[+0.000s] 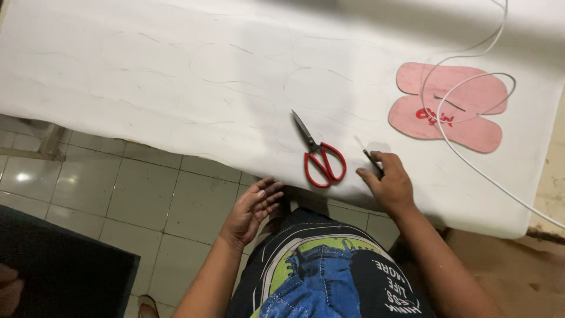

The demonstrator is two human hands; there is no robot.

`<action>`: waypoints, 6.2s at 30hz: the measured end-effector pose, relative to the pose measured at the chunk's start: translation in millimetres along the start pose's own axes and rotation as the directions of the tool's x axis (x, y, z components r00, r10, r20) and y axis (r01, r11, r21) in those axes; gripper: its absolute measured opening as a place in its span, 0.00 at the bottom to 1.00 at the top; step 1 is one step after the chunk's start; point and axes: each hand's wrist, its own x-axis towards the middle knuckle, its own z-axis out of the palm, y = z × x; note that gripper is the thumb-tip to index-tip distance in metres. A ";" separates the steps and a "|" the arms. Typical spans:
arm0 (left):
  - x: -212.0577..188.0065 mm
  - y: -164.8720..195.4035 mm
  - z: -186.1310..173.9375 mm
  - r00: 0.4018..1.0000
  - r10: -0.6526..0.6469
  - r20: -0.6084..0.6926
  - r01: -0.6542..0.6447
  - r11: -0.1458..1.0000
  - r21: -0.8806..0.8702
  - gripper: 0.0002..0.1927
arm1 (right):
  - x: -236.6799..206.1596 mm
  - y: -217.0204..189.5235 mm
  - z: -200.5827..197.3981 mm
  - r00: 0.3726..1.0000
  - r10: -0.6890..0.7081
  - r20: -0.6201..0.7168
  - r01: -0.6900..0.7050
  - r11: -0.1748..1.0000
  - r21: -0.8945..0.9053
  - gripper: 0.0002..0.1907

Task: The person traces around a pink sandal-shaped template with a pen onto a long roll of white material spread on the table, repositioning the template and drawing outlines at successive spots along the roll. They occasionally smooth the material and hold the template steady while tracing.

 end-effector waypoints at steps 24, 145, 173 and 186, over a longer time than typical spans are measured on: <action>54.0 82.1 -9.1 0.983 -0.167 0.072 0.151 0.971 0.187 0.23 | 103.1 -126.0 56.6 0.788 -0.155 0.595 0.040 0.979 0.202 0.17; 77.4 91.4 -31.5 0.831 0.117 -0.543 0.189 0.859 0.475 0.16 | 141.0 73.3 -86.1 0.901 0.361 -0.240 -0.146 0.775 0.615 0.11; 85.9 87.1 -27.3 0.805 0.122 -0.581 0.203 0.864 0.461 0.15 | 218.6 38.7 -92.1 0.911 0.185 -0.368 -0.014 0.907 0.421 0.14; 85.7 90.4 -43.7 0.868 0.144 -0.474 0.130 0.858 0.498 0.17 | 203.1 29.2 -99.0 0.881 0.022 -0.473 0.131 0.949 0.288 0.08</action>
